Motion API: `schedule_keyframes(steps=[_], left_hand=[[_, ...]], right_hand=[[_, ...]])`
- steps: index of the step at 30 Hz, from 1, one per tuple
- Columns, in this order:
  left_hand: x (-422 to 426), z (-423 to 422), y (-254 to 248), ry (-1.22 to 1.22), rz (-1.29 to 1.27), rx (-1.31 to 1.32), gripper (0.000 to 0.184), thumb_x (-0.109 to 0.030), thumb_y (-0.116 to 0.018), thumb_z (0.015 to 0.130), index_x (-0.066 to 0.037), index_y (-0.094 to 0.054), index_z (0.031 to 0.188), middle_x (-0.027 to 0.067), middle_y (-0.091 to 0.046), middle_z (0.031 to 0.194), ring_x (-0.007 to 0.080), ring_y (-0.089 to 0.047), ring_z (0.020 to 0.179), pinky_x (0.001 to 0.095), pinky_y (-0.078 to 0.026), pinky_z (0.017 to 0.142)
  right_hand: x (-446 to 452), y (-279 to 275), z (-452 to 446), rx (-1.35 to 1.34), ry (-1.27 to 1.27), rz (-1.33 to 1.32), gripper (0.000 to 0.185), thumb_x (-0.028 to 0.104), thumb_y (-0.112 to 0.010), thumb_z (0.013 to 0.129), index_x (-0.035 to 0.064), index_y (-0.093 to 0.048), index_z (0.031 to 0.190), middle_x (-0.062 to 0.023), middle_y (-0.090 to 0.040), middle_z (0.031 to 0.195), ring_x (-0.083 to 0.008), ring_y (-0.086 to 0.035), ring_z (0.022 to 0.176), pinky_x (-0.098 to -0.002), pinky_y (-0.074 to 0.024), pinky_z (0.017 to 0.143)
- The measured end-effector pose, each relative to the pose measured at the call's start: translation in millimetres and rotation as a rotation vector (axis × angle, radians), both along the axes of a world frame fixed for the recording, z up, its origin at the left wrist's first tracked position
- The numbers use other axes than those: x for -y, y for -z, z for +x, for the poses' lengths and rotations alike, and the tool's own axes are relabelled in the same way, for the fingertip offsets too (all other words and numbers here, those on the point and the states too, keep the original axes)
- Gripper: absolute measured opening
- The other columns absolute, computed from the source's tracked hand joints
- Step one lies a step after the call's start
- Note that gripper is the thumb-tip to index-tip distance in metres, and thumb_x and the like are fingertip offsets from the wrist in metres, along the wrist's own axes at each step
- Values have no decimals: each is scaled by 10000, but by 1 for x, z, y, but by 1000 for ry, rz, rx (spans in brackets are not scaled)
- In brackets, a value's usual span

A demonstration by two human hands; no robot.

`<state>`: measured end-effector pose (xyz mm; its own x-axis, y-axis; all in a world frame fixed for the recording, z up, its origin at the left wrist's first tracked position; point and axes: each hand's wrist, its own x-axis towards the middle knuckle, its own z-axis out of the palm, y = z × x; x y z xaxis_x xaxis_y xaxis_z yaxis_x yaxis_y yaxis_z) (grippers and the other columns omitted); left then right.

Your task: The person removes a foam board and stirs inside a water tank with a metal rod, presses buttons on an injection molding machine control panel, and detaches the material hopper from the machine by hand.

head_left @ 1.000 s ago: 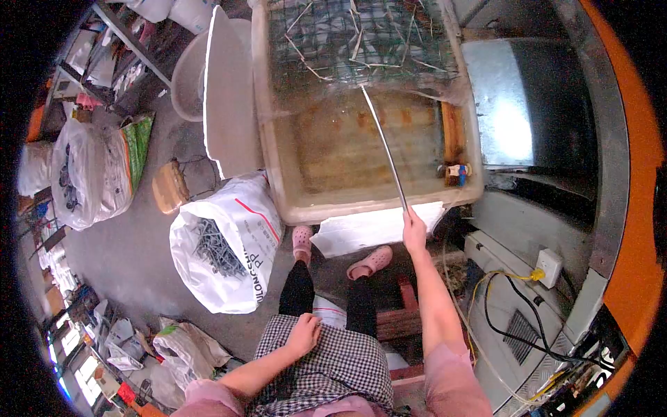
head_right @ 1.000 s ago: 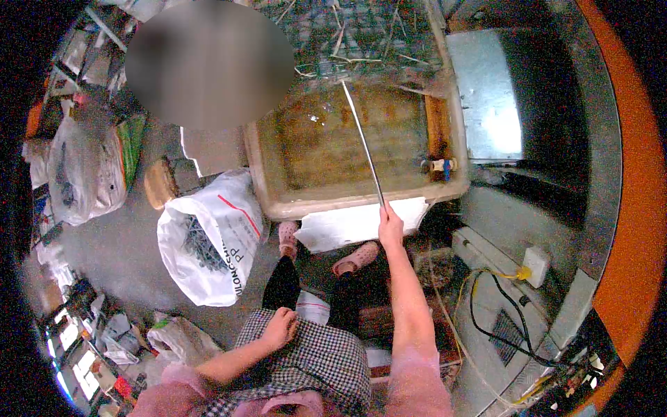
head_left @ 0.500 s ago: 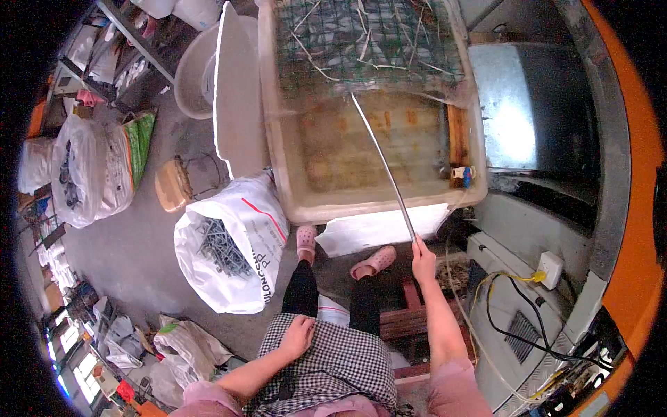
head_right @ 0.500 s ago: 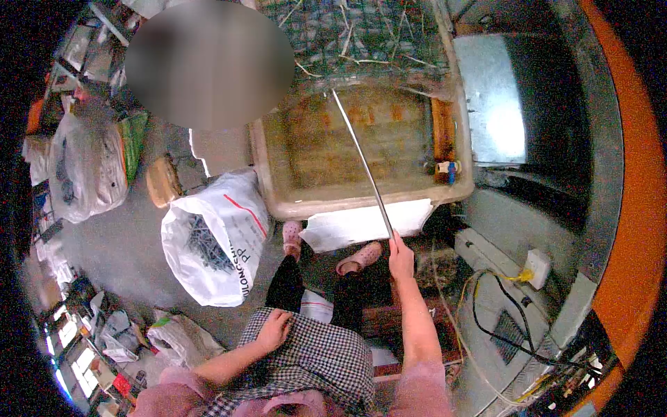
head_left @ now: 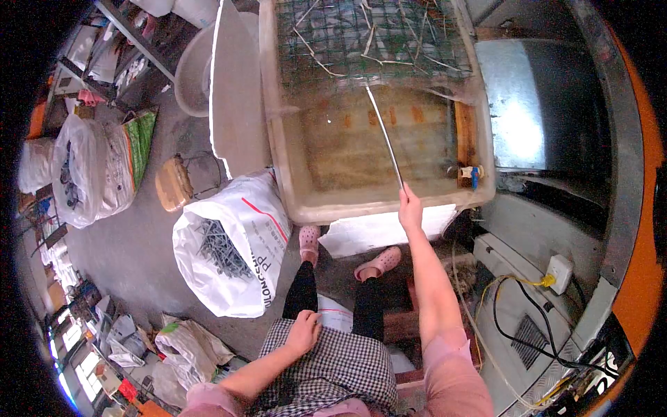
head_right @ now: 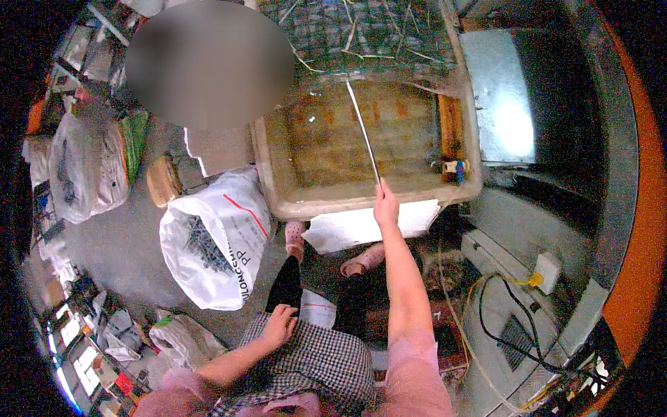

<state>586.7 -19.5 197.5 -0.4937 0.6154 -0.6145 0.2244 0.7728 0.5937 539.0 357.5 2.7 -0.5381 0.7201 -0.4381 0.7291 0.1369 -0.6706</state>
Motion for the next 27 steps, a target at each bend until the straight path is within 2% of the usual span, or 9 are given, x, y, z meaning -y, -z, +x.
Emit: schedule_keyframes(steps=[3, 5, 6, 9, 11, 17, 21, 23, 27], left_hand=[[-1, -4, 1, -3, -15, 19, 251, -62, -562, 770, 3, -516, 1008, 183, -483, 987, 345, -496, 921, 395, -440, 795], [-1, -4, 3, -2, -28, 33, 256, -63, -564, 768, 2, -516, 1011, 182, -485, 989, 345, -501, 911, 396, -445, 786], [-1, -4, 4, 6, -24, 33, 260, -64, -564, 769, 2, -516, 1015, 180, -487, 988, 345, -505, 902, 398, -449, 777], [-2, -4, 4, 15, -23, 35, 263, -66, -564, 770, 2, -517, 1019, 178, -490, 981, 345, -507, 898, 398, -450, 773], [-4, -6, 0, 21, -15, 39, 262, -67, -563, 770, 3, -518, 1019, 179, -491, 976, 344, -504, 905, 396, -446, 778], [1, -5, -7, 24, -14, 49, 247, -68, -559, 779, 8, -518, 1010, 179, -492, 965, 341, -491, 916, 389, -431, 795], [-3, -5, -6, 34, -59, 78, 243, -65, -552, 783, 13, -516, 1010, 185, -488, 971, 341, -490, 914, 388, -431, 796], [-4, -5, -5, 20, -69, 82, 242, -64, -550, 784, 15, -515, 1009, 187, -487, 975, 341, -489, 917, 388, -431, 797], [-1, 0, 1, 46, -35, 51, 242, -60, -553, 781, 15, -514, 1008, 191, -484, 992, 342, -490, 923, 385, -434, 794]], right_hand=[[-7, 6, -20, 2, 50, -108, 321, 241, -484, 884, 75, -552, 1150, -216, -592, 992, -360, -574, 905, -393, -449, 765], [-9, 9, -34, -57, 52, -8, 326, 240, -485, 885, 61, -549, 1150, -201, -590, 1022, -356, -572, 924, -379, -450, 777], [-9, 17, -37, -148, 31, 95, 325, 223, -488, 883, 49, -544, 1151, -207, -616, 946, -257, -607, 840, -314, -445, 739], [-4, 10, -30, -144, 60, -74, 326, 240, -485, 886, 55, -549, 1147, -209, -588, 1031, -314, -590, 930, -350, -449, 775], [1, -24, -4, 2, 56, -177, 332, 229, -479, 890, 40, -537, 1156, -218, -585, 1039, -300, -591, 941, -346, -446, 782], [26, -27, 80, -129, 74, 53, 342, 220, -487, 889, 46, -517, 1182, -223, -594, 1022, -312, -593, 902, -331, -441, 774], [0, -19, 26, 56, 51, -46, 329, 231, -493, 888, 69, -530, 1171, -230, -596, 830, -293, -576, 710, -360, -433, 653], [-6, 4, 2, -143, 45, 4, 321, 235, -490, 889, 56, -539, 1151, -226, -562, 717, -280, -533, 614, -363, -411, 587], [-19, 8, -23, -139, 59, -96, 324, 239, -491, 889, 56, -538, 1152, -220, -563, 713, -278, -527, 600, -355, -407, 573]])
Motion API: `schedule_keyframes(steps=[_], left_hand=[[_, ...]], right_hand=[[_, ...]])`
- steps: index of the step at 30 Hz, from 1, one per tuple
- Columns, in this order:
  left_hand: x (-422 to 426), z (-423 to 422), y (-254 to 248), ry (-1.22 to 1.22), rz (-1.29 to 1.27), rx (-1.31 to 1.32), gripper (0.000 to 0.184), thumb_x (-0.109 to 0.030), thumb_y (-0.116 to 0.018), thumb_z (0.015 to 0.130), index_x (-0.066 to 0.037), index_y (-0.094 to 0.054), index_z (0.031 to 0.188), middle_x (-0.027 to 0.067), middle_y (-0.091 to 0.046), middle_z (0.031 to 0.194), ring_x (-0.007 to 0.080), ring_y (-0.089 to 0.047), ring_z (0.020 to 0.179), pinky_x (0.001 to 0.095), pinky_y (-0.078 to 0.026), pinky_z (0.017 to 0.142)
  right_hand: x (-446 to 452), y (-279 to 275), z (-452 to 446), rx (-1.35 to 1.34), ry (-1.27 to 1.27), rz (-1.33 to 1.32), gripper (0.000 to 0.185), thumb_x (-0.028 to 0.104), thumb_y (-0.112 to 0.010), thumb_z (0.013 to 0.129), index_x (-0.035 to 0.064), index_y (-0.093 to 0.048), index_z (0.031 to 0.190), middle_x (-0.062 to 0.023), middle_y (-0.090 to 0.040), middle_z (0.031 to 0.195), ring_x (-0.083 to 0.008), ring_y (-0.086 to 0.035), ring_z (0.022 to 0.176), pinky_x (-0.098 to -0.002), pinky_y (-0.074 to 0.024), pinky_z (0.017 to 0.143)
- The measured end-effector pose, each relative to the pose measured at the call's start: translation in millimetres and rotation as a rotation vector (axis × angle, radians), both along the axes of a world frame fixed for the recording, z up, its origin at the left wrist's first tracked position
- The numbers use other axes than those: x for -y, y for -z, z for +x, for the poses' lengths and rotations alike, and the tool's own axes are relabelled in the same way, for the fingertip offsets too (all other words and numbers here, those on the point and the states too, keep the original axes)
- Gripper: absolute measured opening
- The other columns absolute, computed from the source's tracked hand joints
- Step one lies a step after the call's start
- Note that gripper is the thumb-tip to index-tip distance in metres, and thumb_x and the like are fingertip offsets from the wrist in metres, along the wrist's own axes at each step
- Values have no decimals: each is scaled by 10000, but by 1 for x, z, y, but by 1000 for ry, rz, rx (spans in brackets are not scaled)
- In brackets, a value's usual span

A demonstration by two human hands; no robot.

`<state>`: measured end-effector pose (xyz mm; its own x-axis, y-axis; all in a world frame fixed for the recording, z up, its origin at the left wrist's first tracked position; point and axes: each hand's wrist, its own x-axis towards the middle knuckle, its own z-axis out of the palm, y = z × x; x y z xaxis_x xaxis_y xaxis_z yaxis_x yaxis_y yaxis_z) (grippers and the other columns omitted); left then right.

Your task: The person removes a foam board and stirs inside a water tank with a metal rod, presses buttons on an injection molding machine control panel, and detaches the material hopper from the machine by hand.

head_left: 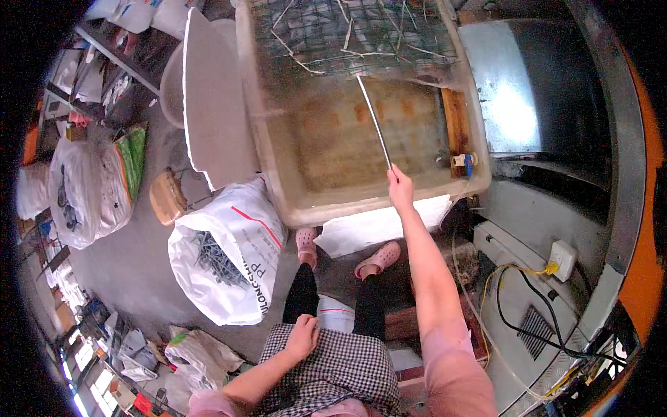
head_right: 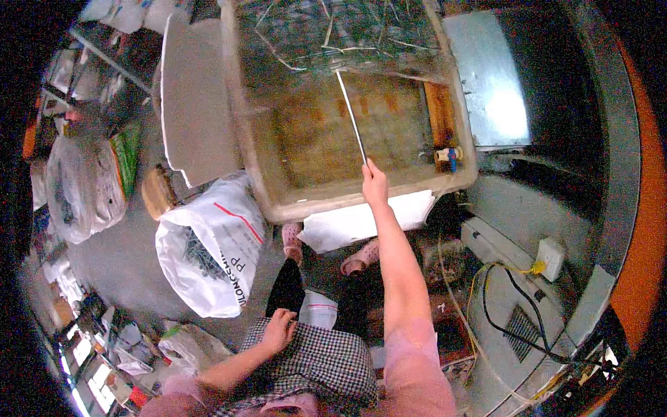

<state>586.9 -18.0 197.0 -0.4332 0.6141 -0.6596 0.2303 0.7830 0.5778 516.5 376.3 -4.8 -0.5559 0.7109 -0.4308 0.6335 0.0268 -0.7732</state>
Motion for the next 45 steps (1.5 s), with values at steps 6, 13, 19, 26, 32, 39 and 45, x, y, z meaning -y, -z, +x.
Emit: schedule_keyframes(steps=[6, 13, 19, 26, 32, 39, 45], left_hand=[[-12, -10, -12, -28, -21, 5, 236, -60, -564, 777, 12, -518, 998, 188, -484, 991, 338, -496, 915, 382, -451, 772], [-15, -3, -14, 54, -3, -27, 226, -59, -551, 786, 7, -516, 1000, 185, -485, 987, 343, -504, 907, 388, -454, 772], [-30, 3, -14, 83, -51, 9, 259, -54, -553, 758, 8, -501, 1005, 197, -478, 1017, 359, -505, 914, 402, -460, 761], [-33, 7, -7, 70, -43, 8, 288, -41, -557, 748, 13, -495, 1024, 203, -472, 1025, 362, -504, 912, 403, -460, 764], [-31, 7, 1, 44, -17, -29, 292, -16, -566, 742, 0, -506, 1027, 202, -474, 1012, 356, -507, 914, 395, -451, 772], [-38, -6, 9, 42, 28, -58, 267, -33, -574, 757, 7, -518, 1015, 193, -487, 1012, 352, -520, 898, 399, -459, 760], [-39, -9, 4, 64, 47, -78, 256, -42, -574, 762, 3, -527, 1010, 188, -496, 992, 343, -516, 897, 390, -460, 750]], right_hand=[[17, -49, 84, 117, 4, 62, 321, 212, -506, 879, 39, -540, 1147, -231, -595, 958, -291, -603, 877, -322, -448, 745], [12, -83, 182, 238, 45, 113, 331, 228, -474, 895, 56, -530, 1172, -212, -591, 1024, -318, -590, 937, -343, -456, 780], [-20, -61, 140, 194, 114, 168, 333, 225, -459, 901, 41, -524, 1171, -210, -585, 1044, -323, -575, 966, -353, -445, 807], [-46, -28, 87, 212, 163, 179, 350, 235, -457, 902, 5, -521, 1158, -222, -566, 1083, -339, -545, 1006, -352, -424, 853], [-67, 14, 52, 31, 232, 208, 340, 228, -469, 897, -14, -539, 1126, -241, -577, 1028, -351, -566, 954, -343, -441, 802], [-82, 19, 35, 28, 191, 347, 324, 228, -485, 889, -6, -561, 1100, -236, -602, 943, -367, -590, 861, -381, -458, 747], [-76, 5, 53, 26, 165, 136, 342, 228, -473, 893, -3, -529, 1140, -241, -575, 1034, -363, -554, 965, -371, -433, 814]])
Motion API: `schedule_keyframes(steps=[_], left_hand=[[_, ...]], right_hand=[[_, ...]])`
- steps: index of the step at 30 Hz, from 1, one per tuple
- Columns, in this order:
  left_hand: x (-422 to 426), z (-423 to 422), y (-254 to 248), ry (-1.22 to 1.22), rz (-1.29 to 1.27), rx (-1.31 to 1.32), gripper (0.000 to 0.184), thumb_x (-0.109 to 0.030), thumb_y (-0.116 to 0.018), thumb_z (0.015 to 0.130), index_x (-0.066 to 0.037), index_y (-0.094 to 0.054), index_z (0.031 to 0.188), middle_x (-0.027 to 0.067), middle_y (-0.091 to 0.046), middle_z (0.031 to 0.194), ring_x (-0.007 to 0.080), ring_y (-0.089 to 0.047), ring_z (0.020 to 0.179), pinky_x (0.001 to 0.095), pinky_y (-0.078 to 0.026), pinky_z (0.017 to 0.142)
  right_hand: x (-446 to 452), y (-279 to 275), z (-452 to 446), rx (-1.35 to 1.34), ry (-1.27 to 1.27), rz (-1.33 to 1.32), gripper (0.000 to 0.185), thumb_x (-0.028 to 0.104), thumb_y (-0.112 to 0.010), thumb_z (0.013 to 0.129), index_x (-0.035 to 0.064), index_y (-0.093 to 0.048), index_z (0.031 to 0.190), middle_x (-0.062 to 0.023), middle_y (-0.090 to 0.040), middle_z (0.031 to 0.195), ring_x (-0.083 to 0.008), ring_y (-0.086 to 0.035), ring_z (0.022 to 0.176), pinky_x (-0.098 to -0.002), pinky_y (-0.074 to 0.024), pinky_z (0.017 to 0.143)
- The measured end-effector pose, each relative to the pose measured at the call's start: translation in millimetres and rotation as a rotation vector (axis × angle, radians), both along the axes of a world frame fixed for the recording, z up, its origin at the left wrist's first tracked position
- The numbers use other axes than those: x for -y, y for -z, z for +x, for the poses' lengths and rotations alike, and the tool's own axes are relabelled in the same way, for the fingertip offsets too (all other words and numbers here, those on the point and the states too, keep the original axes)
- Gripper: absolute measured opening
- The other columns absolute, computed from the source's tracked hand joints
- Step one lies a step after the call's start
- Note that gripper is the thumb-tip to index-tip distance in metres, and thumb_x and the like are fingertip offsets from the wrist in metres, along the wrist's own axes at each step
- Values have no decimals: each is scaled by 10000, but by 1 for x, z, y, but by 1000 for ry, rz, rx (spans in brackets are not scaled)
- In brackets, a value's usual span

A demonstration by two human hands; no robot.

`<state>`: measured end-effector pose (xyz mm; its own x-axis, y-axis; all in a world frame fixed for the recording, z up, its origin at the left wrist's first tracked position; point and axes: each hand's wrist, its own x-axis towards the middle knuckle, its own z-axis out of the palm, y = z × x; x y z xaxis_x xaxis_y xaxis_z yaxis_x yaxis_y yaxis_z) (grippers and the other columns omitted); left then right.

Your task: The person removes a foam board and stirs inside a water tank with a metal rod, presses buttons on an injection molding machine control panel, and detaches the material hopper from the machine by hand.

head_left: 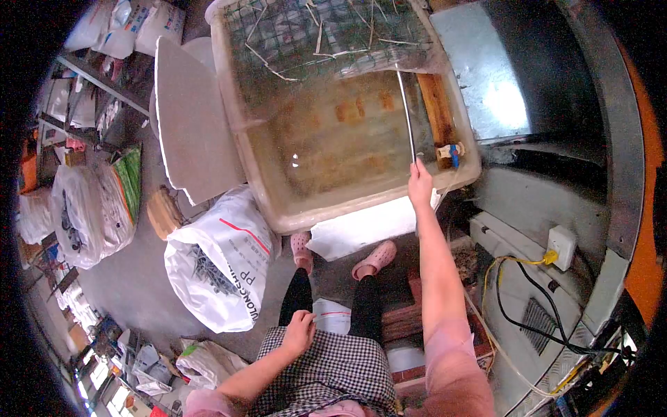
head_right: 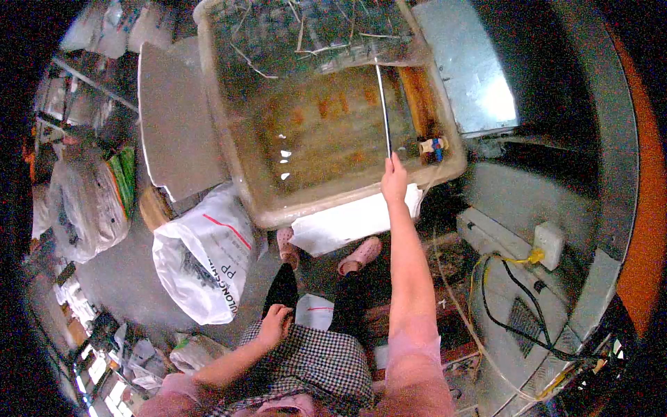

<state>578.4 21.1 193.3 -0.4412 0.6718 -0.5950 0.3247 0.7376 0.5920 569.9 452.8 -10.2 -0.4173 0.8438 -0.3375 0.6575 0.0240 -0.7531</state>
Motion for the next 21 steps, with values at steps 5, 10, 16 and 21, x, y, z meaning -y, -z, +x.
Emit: schedule_keyframes(steps=[5, 10, 16, 21], left_hand=[[20, 2, -10, -11, -68, 20, 228, -47, -568, 765, -1, -541, 987, 181, -500, 975, 335, -505, 902, 380, -454, 758], [39, 8, -8, 17, -71, 12, 233, -73, -561, 773, -10, -540, 996, 178, -501, 972, 337, -505, 912, 384, -453, 769], [23, 2, -18, 12, -114, 50, 235, -68, -559, 773, -13, -534, 1000, 179, -503, 972, 340, -504, 928, 383, -452, 775], [27, 10, -9, -31, -82, 61, 243, -46, -559, 768, -16, -518, 1005, 173, -500, 958, 336, -504, 912, 384, -454, 766]], right_hand=[[46, -44, 54, 99, -8, 5, 361, 226, -467, 899, 10, -497, 1186, -239, -553, 1091, -342, -542, 1017, -347, -423, 840], [54, -34, 76, 109, -14, 36, 343, 244, -477, 894, 38, -532, 1163, -222, -607, 886, -278, -579, 706, -337, -442, 663], [47, -28, 62, 147, -62, -110, 349, 234, -487, 891, 19, -525, 1163, -228, -579, 1043, -311, -579, 973, -342, -445, 810], [36, -28, 18, 125, -106, -136, 344, 239, -492, 890, 14, -534, 1146, -226, -577, 1044, -312, -581, 962, -337, -444, 798]])
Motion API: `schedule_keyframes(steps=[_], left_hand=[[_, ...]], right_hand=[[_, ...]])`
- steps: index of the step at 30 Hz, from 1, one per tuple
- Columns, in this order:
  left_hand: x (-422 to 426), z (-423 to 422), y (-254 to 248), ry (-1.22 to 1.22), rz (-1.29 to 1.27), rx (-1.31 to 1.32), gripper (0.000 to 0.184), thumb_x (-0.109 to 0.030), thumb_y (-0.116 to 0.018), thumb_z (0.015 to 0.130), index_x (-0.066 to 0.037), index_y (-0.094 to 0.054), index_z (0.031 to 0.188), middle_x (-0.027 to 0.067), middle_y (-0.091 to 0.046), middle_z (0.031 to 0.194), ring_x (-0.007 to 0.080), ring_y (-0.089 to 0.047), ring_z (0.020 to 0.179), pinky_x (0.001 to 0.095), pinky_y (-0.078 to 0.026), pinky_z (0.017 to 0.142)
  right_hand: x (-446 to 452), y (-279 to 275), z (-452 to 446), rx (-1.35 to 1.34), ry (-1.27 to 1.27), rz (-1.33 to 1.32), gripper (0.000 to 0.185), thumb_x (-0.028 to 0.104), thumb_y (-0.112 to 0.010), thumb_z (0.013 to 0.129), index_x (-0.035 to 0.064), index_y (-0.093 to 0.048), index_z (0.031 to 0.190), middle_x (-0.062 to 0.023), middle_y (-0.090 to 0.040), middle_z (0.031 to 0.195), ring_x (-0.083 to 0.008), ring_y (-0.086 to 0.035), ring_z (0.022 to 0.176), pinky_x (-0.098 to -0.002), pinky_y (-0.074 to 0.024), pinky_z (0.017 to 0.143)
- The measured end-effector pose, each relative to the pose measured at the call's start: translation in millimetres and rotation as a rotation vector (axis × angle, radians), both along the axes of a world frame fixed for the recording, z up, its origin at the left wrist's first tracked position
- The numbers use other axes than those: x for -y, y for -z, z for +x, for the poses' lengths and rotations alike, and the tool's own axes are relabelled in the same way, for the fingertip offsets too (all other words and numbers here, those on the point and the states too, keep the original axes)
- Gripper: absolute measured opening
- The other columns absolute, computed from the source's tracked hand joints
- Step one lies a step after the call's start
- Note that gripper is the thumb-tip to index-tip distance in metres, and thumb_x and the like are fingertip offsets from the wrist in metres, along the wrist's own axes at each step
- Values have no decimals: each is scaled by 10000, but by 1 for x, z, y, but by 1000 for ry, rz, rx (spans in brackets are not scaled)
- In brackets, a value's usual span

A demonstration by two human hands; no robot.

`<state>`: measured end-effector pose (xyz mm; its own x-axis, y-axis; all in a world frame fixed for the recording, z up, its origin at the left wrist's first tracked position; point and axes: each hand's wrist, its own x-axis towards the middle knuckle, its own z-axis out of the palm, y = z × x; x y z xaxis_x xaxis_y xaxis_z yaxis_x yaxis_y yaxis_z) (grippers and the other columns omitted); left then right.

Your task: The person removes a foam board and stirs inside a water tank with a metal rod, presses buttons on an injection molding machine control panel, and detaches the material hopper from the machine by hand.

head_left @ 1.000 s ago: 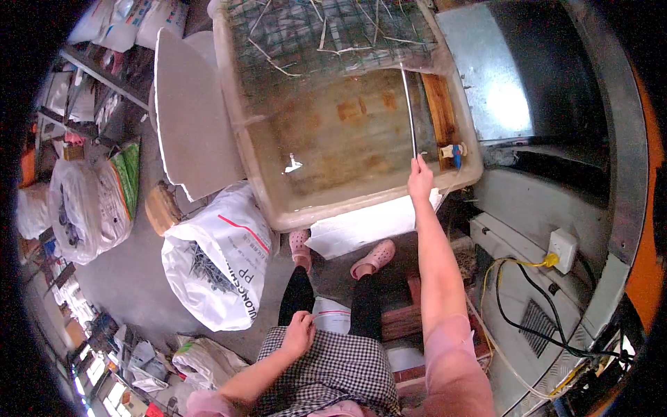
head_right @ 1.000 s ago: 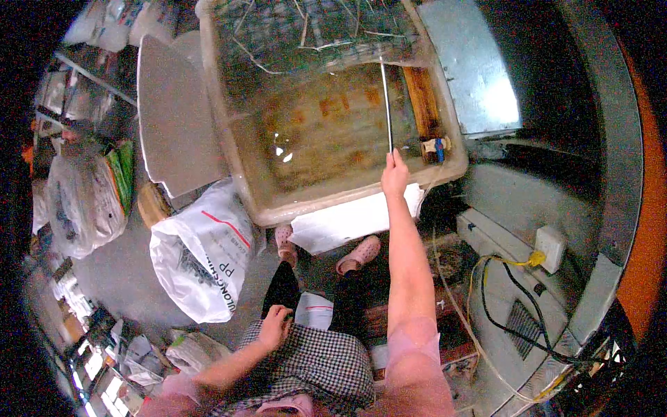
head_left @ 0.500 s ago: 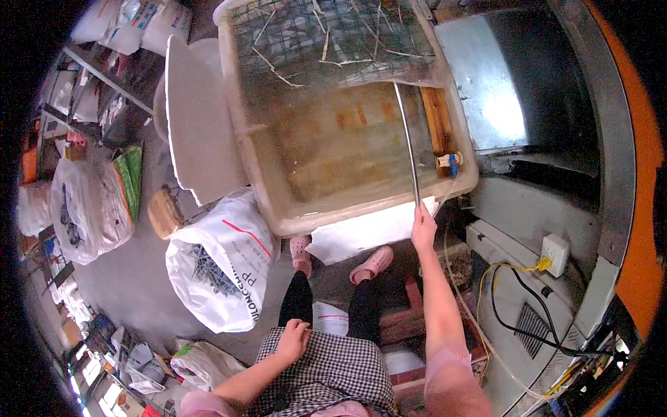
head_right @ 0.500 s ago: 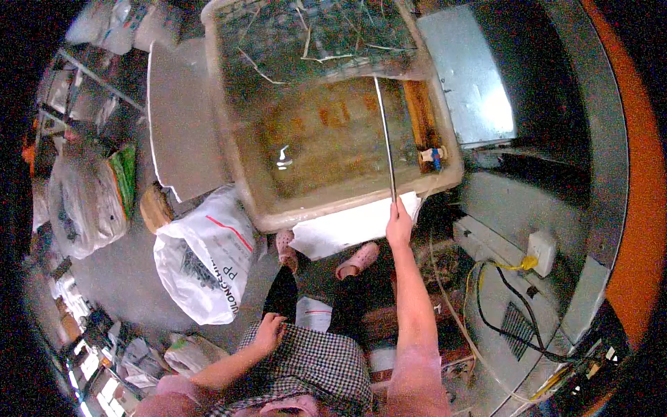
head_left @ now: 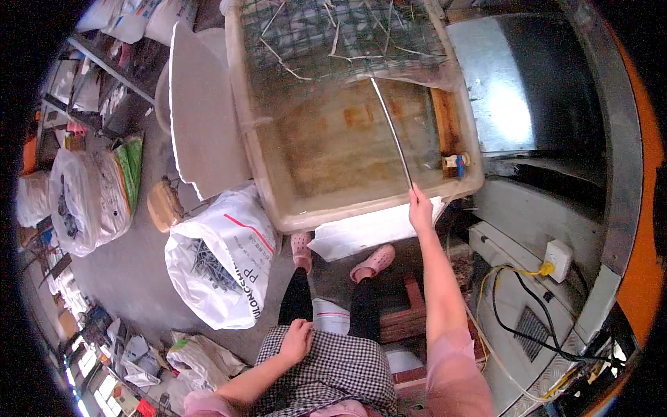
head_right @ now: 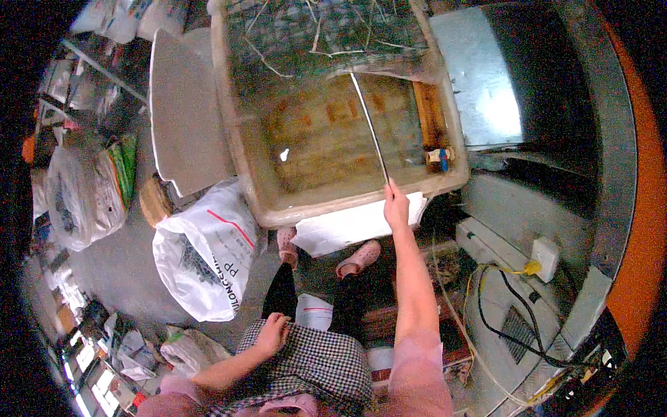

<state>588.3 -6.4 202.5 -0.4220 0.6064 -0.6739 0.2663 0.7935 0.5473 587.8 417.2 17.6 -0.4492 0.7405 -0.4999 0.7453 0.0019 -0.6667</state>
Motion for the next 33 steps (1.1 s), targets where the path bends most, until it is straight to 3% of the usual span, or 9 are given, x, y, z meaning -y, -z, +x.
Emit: schedule_keyframes(steps=[4, 9, 17, 20, 22, 25, 28, 33], left_hand=[[0, -2, 2, -15, 40, -33, 253, -42, -558, 771, -11, -503, 1017, 172, -490, 962, 334, -502, 900, 392, -455, 760], [2, -4, 6, -62, 4, -14, 290, -44, -574, 766, -12, -506, 1045, 184, -482, 1000, 345, -509, 898, 384, -456, 764], [-7, -10, 9, -59, 55, -59, 312, -55, -590, 758, -34, -516, 1060, 187, -480, 1030, 357, -518, 892, 394, -460, 755], [-14, -16, 4, -37, 35, -88, 290, -66, -588, 762, -44, -523, 1044, 186, -483, 1028, 358, -518, 893, 401, -461, 757], [-15, -19, -1, 8, 4, -52, 264, -57, -574, 760, -6, -524, 1014, 184, -489, 996, 341, -495, 933, 389, -449, 783], [-7, -14, -1, 6, -9, -54, 238, -60, -573, 766, -12, -537, 996, 182, -492, 998, 341, -496, 928, 385, -451, 778], [-7, -12, -1, 10, -14, -52, 245, -63, -573, 771, -14, -533, 1008, 182, -492, 1002, 342, -496, 932, 388, -451, 779], [-20, -13, -7, -7, -38, -19, 270, -63, -573, 773, -15, -518, 1033, 183, -489, 1009, 346, -495, 939, 391, -450, 782]], right_hand=[[-8, 28, -36, -145, -13, 28, 335, 239, -503, 886, 29, -540, 1144, -218, -589, 1026, -316, -589, 924, -321, -448, 768], [-16, 43, -70, -133, 11, 72, 321, 237, -514, 880, 26, -560, 1117, -218, -611, 879, -302, -609, 790, -340, -458, 685], [-15, 55, -66, -134, 23, 23, 318, 224, -505, 877, 59, -550, 1145, -229, -598, 930, -318, -600, 845, -355, -450, 723], [-5, 23, -21, -122, -33, 73, 337, 237, -492, 885, 59, -530, 1168, -231, -587, 991, -327, -584, 914, -353, -447, 764], [3, -9, 11, 91, -16, 25, 341, 244, -479, 891, 57, -527, 1172, -225, -587, 1008, -341, -571, 939, -351, -447, 785], [11, -12, 44, 41, 82, 161, 329, 236, -478, 887, 57, -534, 1158, -243, -584, 893, -349, -593, 811, -357, -452, 711], [-7, -9, 41, 116, 58, 193, 349, 252, -471, 893, 64, -520, 1182, -222, -590, 1000, -360, -566, 924, -356, -451, 784], [-36, 6, 0, 41, 80, 192, 351, 236, -469, 896, 22, -516, 1170, -225, -583, 1018, -366, -568, 922, -362, -449, 781]])
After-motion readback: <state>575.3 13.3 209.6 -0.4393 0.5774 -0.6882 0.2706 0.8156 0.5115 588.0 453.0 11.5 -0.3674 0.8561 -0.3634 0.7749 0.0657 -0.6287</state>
